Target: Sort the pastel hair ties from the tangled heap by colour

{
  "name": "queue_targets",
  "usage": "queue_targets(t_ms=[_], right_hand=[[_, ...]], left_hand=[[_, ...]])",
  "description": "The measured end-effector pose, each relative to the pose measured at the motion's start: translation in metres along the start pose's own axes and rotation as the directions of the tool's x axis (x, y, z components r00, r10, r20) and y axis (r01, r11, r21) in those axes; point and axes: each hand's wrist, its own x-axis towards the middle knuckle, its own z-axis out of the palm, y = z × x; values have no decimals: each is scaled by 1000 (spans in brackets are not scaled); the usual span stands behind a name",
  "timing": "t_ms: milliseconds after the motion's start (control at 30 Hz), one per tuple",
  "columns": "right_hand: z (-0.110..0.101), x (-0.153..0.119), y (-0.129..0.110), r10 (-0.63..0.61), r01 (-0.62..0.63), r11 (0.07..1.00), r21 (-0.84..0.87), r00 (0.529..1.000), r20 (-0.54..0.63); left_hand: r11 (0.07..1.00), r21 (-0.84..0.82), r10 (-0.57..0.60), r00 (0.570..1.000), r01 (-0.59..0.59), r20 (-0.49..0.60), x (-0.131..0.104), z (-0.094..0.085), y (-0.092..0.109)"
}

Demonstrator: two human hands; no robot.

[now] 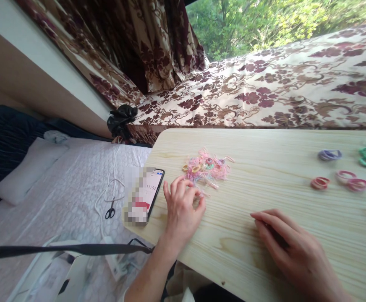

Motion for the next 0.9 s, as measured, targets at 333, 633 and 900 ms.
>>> queue_targets(t_ms=[333,633,900], right_hand=[[0,-2,0,28,-28,1000,-1,1000,9],[0,1,0,-42,41,999,-28,998,-41],[1,2,0,-62,60,998,-26,996,-63]], left_hand=[[1000,-18,-2,1000,3,19,3,-1,1],[1000,-23,17,999,-18,-33,6,-2,-7],[997,-76,18,1000,-19,-21,3,0,0]])
